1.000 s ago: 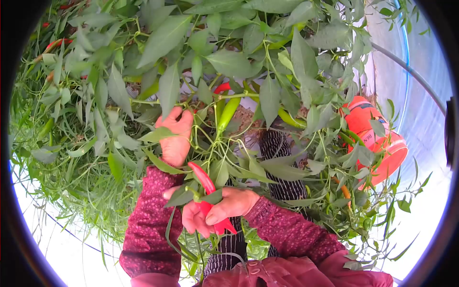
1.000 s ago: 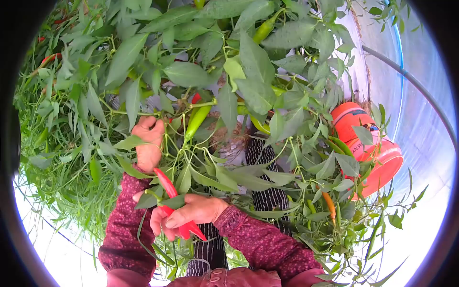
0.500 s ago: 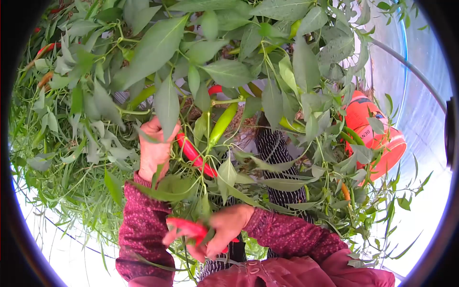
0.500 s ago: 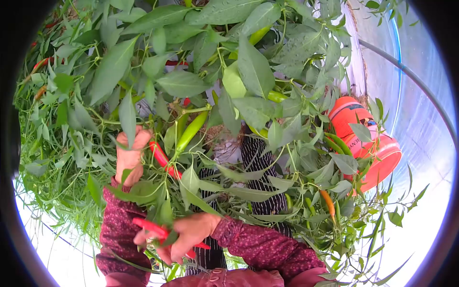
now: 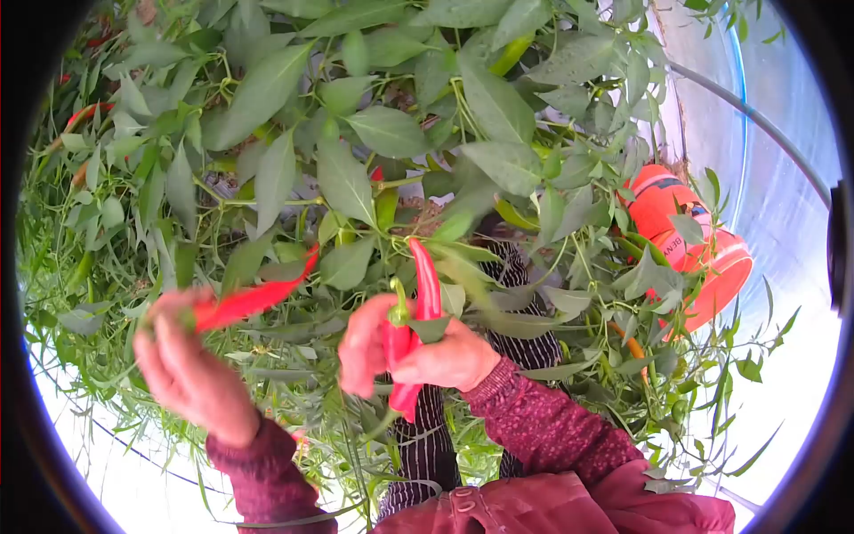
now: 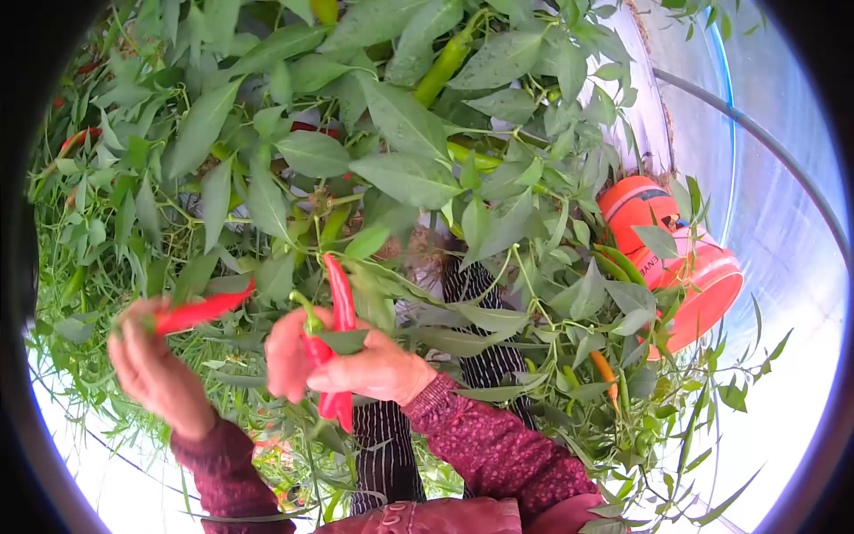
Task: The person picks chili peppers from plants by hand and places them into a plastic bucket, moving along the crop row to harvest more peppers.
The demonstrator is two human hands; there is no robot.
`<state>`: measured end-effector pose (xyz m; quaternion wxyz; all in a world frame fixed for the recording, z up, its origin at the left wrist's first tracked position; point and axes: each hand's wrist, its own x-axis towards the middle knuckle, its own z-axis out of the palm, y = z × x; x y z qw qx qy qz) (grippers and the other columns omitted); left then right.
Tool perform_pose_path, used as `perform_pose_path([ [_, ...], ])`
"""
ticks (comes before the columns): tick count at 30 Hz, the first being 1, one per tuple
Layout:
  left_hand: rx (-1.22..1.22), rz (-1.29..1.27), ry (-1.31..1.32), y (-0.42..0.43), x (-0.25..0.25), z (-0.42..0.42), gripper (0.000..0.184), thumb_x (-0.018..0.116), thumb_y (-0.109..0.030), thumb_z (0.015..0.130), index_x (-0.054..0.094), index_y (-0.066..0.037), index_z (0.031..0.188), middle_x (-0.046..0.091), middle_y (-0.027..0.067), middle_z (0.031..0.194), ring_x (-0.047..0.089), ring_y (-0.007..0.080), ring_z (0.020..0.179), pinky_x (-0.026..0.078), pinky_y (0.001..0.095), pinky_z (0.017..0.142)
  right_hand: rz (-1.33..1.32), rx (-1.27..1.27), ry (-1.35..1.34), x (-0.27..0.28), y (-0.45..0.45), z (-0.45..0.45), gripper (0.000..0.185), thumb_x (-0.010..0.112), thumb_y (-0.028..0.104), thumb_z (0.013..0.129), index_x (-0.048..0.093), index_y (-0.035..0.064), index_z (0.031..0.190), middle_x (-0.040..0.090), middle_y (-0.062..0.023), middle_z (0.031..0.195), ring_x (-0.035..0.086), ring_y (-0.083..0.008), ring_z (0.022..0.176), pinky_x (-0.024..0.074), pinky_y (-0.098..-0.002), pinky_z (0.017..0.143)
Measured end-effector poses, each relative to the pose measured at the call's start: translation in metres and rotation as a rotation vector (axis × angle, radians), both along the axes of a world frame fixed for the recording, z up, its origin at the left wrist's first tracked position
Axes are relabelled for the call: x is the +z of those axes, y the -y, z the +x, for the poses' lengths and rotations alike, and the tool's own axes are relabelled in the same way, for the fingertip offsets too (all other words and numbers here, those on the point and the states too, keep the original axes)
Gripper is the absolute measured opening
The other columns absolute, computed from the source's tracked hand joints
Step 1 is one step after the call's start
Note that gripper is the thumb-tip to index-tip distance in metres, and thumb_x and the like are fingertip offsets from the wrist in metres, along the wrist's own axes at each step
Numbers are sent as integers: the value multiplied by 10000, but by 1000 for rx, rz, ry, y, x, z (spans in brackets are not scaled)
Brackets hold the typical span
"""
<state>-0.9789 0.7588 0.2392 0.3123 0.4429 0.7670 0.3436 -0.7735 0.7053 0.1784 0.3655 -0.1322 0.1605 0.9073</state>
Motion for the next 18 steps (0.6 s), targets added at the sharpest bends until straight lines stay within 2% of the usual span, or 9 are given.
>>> perform_pose_path([
  [2,-111,41,16,-4,31,1,162,445,-108,929,556,-12,859,608,116,894,594,177,772,495,282,692,3,-42,157,-1,-1,-7,398,588,68,761,491,7,1142,615,-124,1008,608,-223,830,479,-364,786],
  [5,-446,-323,31,-8,54,30,112,468,-73,862,545,-2,821,597,96,849,576,184,716,485,285,657,130,-77,330,3,-3,-9,408,569,-7,801,488,9,1201,597,-121,1098,622,-201,857,493,-372,816],
  [6,-454,-316,-8,-5,48,40,68,517,-50,838,546,6,814,603,110,803,569,189,686,471,286,638,155,191,283,10,-5,-2,393,602,46,811,502,13,1190,607,-109,1080,630,-187,859,504,-342,785],
  [8,-629,-320,-118,-14,35,45,56,591,6,794,562,20,840,612,131,770,583,192,664,457,273,616,292,556,264,9,0,-5,426,687,170,810,523,24,1174,631,-57,967,636,-138,815,519,-257,675],
  [9,-631,-321,-117,-20,27,41,56,591,6,794,562,20,840,612,131,770,583,192,664,458,273,616,290,554,265,8,3,-3,426,687,170,810,523,24,1174,631,-57,967,636,-138,815,519,-257,675],
  [11,-581,-498,-264,-31,10,33,91,602,-16,803,580,13,886,601,130,773,589,190,671,460,273,608,0,553,137,6,2,2,469,711,189,790,523,35,1192,620,-28,861,604,-111,742,500,-243,632],
  [15,-920,-171,-12,-76,-50,81,91,568,-65,829,577,16,869,589,162,765,578,322,660,460,378,599,315,643,155,9,16,1,595,728,239,765,475,47,1268,600,-35,819,533,-97,611,454,-244,536],
  [16,-1056,-181,-5,-79,-75,89,92,559,-55,815,575,15,872,591,184,790,582,343,696,464,393,619,511,750,168,7,17,-2,645,727,231,751,446,63,1307,583,-42,847,512,-89,577,438,-246,501],
  [18,-1277,-263,-54,-85,-111,100,123,550,-44,782,575,10,890,592,214,824,590,360,759,473,406,660,537,749,115,7,19,-8,659,726,230,745,440,70,1317,578,-39,841,508,-85,570,434,-246,498],
])
